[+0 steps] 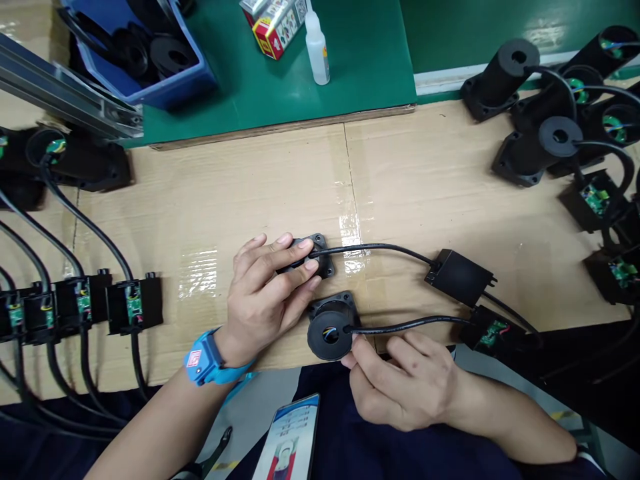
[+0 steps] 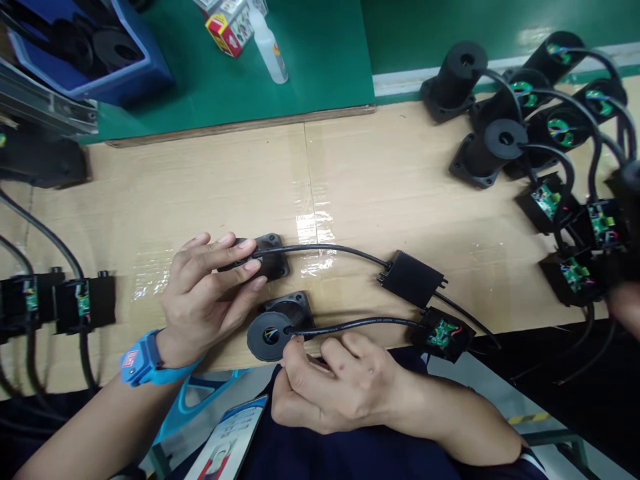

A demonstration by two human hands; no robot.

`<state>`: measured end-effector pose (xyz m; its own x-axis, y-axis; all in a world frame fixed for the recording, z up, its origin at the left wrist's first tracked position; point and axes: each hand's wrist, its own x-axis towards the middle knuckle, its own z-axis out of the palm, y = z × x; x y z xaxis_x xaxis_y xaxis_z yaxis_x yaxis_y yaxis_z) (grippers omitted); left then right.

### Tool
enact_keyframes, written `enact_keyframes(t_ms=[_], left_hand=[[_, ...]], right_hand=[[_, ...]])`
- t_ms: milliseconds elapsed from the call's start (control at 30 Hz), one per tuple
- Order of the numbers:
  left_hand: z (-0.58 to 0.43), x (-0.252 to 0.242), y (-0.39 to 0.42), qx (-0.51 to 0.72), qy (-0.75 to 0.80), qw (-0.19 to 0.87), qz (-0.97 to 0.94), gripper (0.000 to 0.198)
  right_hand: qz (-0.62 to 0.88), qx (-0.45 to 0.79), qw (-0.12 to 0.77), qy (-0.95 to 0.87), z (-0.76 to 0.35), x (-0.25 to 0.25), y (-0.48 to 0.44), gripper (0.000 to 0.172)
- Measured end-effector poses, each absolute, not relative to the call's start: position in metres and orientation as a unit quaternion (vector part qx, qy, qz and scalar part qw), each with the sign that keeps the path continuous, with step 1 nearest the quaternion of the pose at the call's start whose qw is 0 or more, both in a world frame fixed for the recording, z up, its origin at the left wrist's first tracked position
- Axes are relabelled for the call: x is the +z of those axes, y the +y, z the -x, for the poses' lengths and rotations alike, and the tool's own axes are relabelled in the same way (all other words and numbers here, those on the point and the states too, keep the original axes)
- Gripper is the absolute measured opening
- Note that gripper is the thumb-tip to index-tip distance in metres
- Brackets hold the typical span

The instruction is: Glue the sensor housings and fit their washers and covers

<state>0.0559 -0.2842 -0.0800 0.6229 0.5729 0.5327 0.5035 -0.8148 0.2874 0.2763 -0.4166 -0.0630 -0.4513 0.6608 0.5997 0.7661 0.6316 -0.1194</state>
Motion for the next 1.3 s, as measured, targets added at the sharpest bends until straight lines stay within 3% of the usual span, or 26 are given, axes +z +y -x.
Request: enact_keyframes(t_ms=[167,333,467,667,833,1067,1300], left_hand=[[-0.056,-0.081,-0.284,0.318,0.302,0.059,-0.897,0.032],[-0.058,-0.079,-0.284,0.323,0.306,0.06,-0.894,0.028],[-0.06,-0.076,-0.285,0.322,0.314,0.059,-0.891,0.027],[-0.058,-0.074,-0.291,0.313,0.352,-0.002,-0.882,0.027],[-0.06,-0.07,-0.293,0.304,0.362,-0.008,-0.881,0.028],[-0.06,-0.068,-0.289,0.301,0.347,0.093,-0.883,0.023],[-0.059,-0.072,-0.29,0.305,0.337,0.05,-0.889,0.025]], right_hand=[[0.43,-0.063,0.361,-0.825,-0.279,-0.069,-0.416,0.019],[0.446,0.006,0.387,-0.807,-0.285,-0.08,-0.422,0.009],[0.463,0.065,0.389,-0.794,-0.288,-0.082,-0.427,0.027],[0.479,0.097,0.362,-0.793,-0.292,-0.075,-0.425,0.032],[0.474,0.106,0.377,-0.789,-0.293,-0.072,-0.419,0.028],[0.492,0.095,0.378,-0.778,-0.293,-0.075,-0.42,0.026],[0.486,0.124,0.38,-0.777,-0.291,-0.071,-0.419,0.022]])
